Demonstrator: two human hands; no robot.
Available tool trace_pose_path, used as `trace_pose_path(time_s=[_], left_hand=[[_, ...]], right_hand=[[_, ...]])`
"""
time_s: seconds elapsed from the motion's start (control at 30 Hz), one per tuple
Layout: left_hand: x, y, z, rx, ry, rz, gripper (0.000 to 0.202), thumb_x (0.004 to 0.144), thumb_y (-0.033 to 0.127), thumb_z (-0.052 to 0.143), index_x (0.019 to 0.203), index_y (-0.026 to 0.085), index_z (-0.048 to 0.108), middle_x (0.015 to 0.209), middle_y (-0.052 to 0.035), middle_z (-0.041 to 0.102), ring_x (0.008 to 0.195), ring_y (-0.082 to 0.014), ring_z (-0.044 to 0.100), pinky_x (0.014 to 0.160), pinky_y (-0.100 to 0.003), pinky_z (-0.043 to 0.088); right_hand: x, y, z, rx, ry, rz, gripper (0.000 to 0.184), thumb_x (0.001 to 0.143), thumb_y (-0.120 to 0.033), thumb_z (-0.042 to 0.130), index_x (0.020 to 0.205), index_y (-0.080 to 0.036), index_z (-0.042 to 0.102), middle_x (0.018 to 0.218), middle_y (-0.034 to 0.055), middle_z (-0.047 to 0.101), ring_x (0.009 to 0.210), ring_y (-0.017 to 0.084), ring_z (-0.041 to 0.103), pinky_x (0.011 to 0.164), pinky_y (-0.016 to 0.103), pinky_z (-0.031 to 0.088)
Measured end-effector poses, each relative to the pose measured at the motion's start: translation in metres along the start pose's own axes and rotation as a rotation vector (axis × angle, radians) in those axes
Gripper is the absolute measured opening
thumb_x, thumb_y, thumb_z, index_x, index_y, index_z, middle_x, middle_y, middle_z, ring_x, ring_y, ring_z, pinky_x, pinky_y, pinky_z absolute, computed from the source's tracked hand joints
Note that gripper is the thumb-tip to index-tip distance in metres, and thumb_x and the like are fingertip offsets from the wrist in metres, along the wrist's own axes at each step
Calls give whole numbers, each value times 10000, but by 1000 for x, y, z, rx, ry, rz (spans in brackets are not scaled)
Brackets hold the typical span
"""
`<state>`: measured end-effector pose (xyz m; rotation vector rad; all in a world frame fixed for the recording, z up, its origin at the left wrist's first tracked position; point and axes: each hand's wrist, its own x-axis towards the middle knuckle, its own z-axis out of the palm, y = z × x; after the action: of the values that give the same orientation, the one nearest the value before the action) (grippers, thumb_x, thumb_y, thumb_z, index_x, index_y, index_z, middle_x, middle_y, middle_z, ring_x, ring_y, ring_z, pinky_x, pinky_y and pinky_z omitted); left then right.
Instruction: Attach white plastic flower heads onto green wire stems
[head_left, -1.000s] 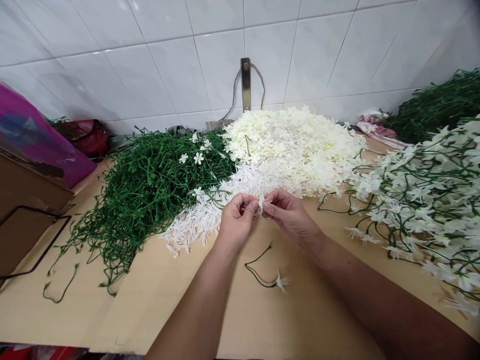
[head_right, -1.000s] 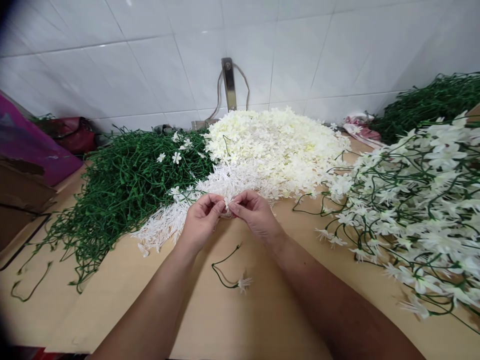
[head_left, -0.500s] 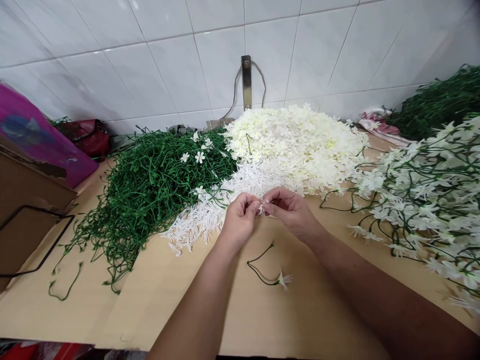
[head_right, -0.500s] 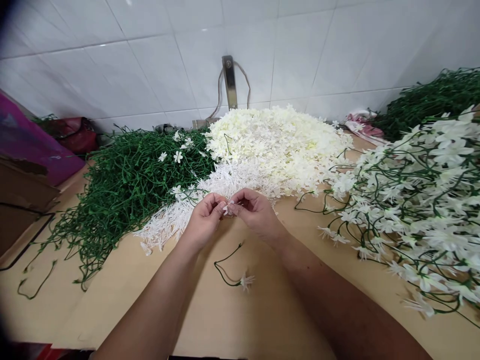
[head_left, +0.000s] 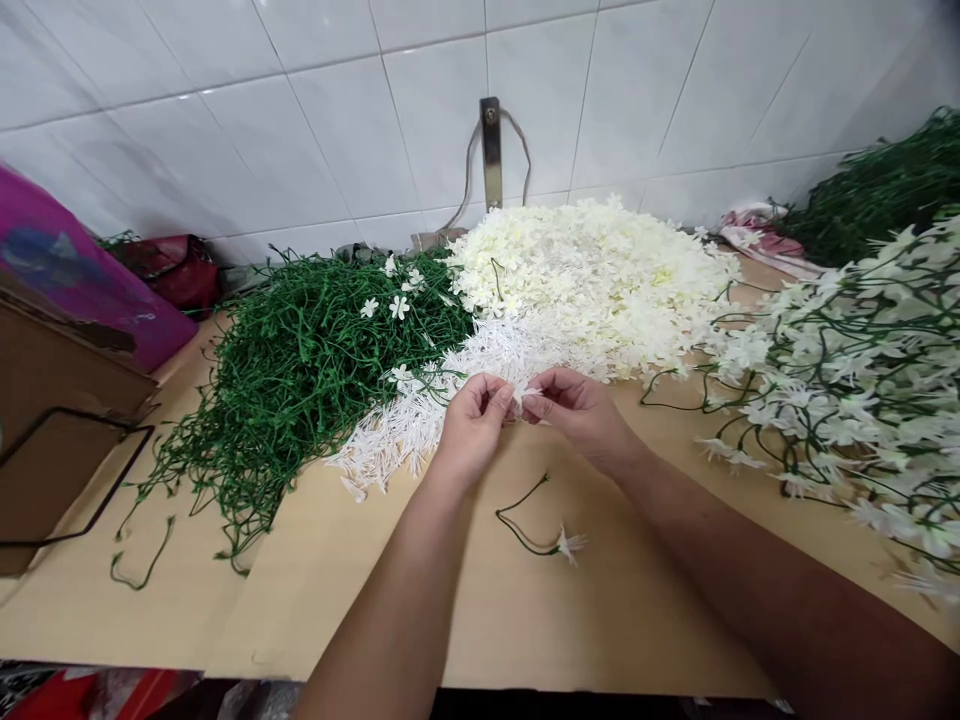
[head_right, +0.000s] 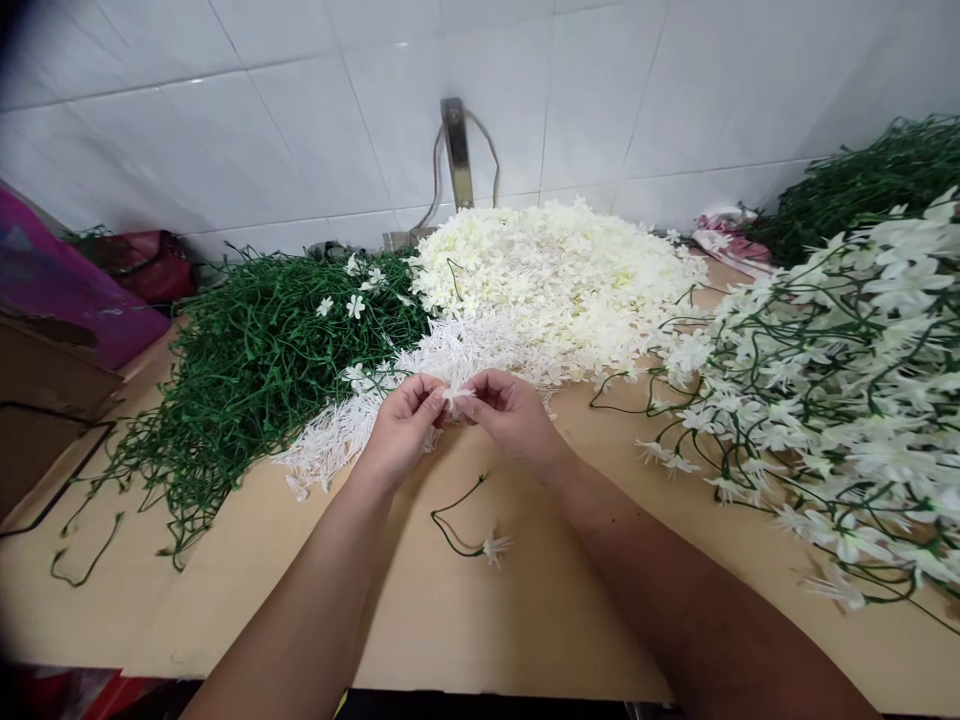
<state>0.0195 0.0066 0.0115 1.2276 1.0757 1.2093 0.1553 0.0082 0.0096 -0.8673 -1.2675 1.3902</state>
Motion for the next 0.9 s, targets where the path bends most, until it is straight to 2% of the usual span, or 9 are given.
trace_pose_path(time_s=[0.2,0.37,0.43,0.53,0.6,0.67,0.77,0.9], left_hand=[[1,-2,3,31,-1,18,187,694,298,593,645,163,473,540,49,456,498,-67,407,498,-197,320],[-4,6,2,148,-38,18,171,719,302,551,670,168,458,555,50,445,491,-64,382,490,-198,306],[-8,10,-2,295,-141,6,166,716,297,555,669,166,464,569,47,442,506,-67,381,497,-201,306],[-17,13,-7,603,-453,-88,163,643,274,631,686,166,516,596,37,480,540,-85,423,505,-212,315],[-20,10,-8,804,-582,-118,165,601,242,659,699,175,545,623,28,524,557,-102,456,512,-223,319],[-22,7,-5,934,-597,-60,109,611,204,638,673,180,551,682,13,561,591,-114,481,536,-234,324],[-22,4,0,977,-583,44,66,666,177,567,611,177,530,739,-1,577,605,-111,478,552,-242,319],[-18,5,-2,871,-486,4,115,709,225,521,611,180,479,587,22,495,516,-95,397,499,-235,277]], right_hand=[[-1,1,-1,32,2,5,248,615,-333,713,718,-182,545,587,-52,543,556,74,517,586,241,444],[0,-1,-3,-9,2,-37,255,612,-354,708,656,-173,535,543,-52,525,532,70,498,565,233,427],[1,-4,-8,-11,9,-50,255,608,-355,710,653,-174,536,542,-50,530,529,71,495,559,231,421],[2,-7,-17,27,21,-57,259,598,-358,717,658,-177,541,555,-46,542,531,72,499,561,229,419],[3,-8,-21,44,4,-50,253,602,-354,719,660,-177,547,568,-44,542,544,73,501,572,229,417],[3,-8,-23,44,-27,-42,240,615,-346,716,664,-175,555,581,-41,538,562,76,501,586,232,413],[3,-8,-23,31,-73,-7,241,617,-350,717,668,-173,561,587,-37,535,574,84,498,596,242,409],[3,-7,-25,35,-128,55,235,621,-344,718,679,-172,570,597,-28,541,599,99,506,626,260,412]])
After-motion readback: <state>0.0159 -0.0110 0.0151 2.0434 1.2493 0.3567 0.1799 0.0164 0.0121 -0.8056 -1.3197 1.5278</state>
